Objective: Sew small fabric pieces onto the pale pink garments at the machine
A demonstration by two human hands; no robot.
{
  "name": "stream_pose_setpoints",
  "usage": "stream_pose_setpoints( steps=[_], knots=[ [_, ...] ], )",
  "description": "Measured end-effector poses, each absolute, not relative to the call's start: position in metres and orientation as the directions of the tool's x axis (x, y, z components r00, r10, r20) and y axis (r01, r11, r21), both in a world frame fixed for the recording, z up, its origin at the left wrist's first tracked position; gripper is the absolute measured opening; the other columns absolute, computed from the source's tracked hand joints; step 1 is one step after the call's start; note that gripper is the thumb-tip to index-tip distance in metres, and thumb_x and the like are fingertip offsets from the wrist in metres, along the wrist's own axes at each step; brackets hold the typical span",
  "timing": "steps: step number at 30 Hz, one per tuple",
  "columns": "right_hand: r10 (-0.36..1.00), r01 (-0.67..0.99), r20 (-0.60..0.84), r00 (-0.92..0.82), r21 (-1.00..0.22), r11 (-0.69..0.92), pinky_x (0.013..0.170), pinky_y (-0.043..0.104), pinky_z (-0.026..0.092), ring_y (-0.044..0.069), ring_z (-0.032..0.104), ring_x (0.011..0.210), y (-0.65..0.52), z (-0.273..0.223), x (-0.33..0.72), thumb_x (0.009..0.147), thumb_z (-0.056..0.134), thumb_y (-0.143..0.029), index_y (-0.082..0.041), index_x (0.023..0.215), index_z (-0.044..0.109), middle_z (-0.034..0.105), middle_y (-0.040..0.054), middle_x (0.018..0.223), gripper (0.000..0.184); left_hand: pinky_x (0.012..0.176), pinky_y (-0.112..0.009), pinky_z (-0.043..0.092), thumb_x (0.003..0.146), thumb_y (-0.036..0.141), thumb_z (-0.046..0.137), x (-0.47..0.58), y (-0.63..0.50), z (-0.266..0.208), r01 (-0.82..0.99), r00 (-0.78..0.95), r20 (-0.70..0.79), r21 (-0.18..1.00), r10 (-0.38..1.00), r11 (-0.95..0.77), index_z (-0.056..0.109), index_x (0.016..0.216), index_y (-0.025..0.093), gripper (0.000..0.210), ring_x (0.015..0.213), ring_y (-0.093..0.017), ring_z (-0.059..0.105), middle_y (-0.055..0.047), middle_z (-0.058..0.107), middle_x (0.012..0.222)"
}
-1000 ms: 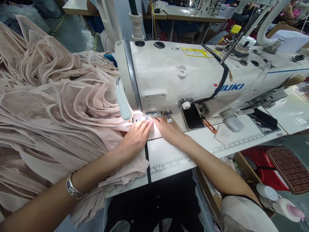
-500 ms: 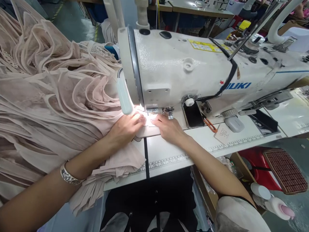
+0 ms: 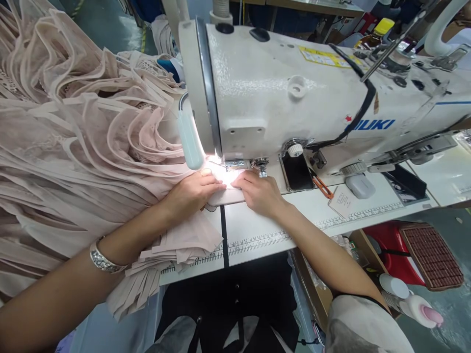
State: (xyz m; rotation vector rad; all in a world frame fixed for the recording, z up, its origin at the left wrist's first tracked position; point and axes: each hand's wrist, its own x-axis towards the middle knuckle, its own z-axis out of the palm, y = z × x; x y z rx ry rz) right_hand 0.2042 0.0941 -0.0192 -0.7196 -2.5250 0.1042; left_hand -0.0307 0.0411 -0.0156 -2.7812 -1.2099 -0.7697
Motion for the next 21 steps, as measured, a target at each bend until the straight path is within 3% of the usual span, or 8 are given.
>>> stream_pose_setpoints(
  steps=[4, 9, 13, 18, 21],
  knots=[
    [0.528, 0.475, 0.448, -0.721, -0.234, 0.848, 0.074, 0.031, 0.053, 0.017, 0.069, 0.091, 0.095, -0.021, 0.205, 0.093, 0.044, -0.005, -0.025, 0.099, 0.073, 0.077, -0.0002, 0.094, 0.036, 0.070, -0.027, 0.049, 0.102, 0.006, 0.045, -0.030, 0.040, -0.014, 0.689, 0.566, 0.464, 0.189, 0.682, -0.700, 0.071, 0.089, 0.013, 0.030, 0.079, -0.017, 0.057, -0.005, 0.067, 0.081],
    [0.491, 0.419, 0.476, -0.730, -0.255, 0.871, 0.075, 0.031, 0.053, 0.018, 0.068, 0.092, 0.093, -0.018, 0.205, 0.091, 0.046, -0.006, -0.024, 0.100, 0.074, 0.076, 0.0008, 0.094, 0.035, 0.070, -0.028, 0.049, 0.102, 0.008, 0.047, -0.027, 0.038, -0.014, 0.724, 0.574, 0.454, 0.107, 0.682, -0.681, 0.071, 0.088, 0.013, 0.028, 0.079, -0.018, 0.056, -0.004, 0.066, 0.079],
    [0.478, 0.399, 0.417, -0.773, -0.266, 0.877, 0.072, 0.030, 0.051, 0.018, 0.065, 0.095, 0.092, -0.012, 0.205, 0.089, 0.048, -0.006, -0.025, 0.102, 0.076, 0.075, 0.0011, 0.094, 0.036, 0.073, -0.031, 0.050, 0.100, 0.009, 0.049, -0.026, 0.037, -0.017, 0.748, 0.568, 0.416, 0.101, 0.710, -0.657, 0.070, 0.088, 0.015, 0.025, 0.081, -0.019, 0.059, -0.005, 0.067, 0.082],
    [0.405, 0.353, 0.417, -0.813, -0.199, 0.914, 0.070, 0.029, 0.049, 0.018, 0.063, 0.095, 0.092, -0.010, 0.207, 0.094, 0.051, -0.009, -0.025, 0.096, 0.078, 0.074, 0.0027, 0.096, 0.031, 0.094, -0.042, 0.054, 0.099, 0.010, 0.047, -0.031, 0.035, -0.021, 0.726, 0.532, 0.409, 0.231, 0.741, -0.648, 0.067, 0.106, 0.013, 0.021, 0.115, -0.026, 0.063, -0.014, 0.068, 0.124],
    [0.396, 0.371, 0.420, -0.816, -0.142, 0.917, 0.068, 0.029, 0.050, 0.019, 0.062, 0.100, 0.092, -0.012, 0.208, 0.096, 0.050, -0.010, -0.026, 0.102, 0.078, 0.075, 0.0037, 0.105, 0.033, 0.103, -0.045, 0.053, 0.098, 0.007, 0.045, -0.034, 0.034, -0.023, 0.718, 0.560, 0.365, 0.233, 0.743, -0.656, 0.064, 0.113, 0.013, 0.025, 0.124, -0.028, 0.060, -0.015, 0.065, 0.133]
  ],
)
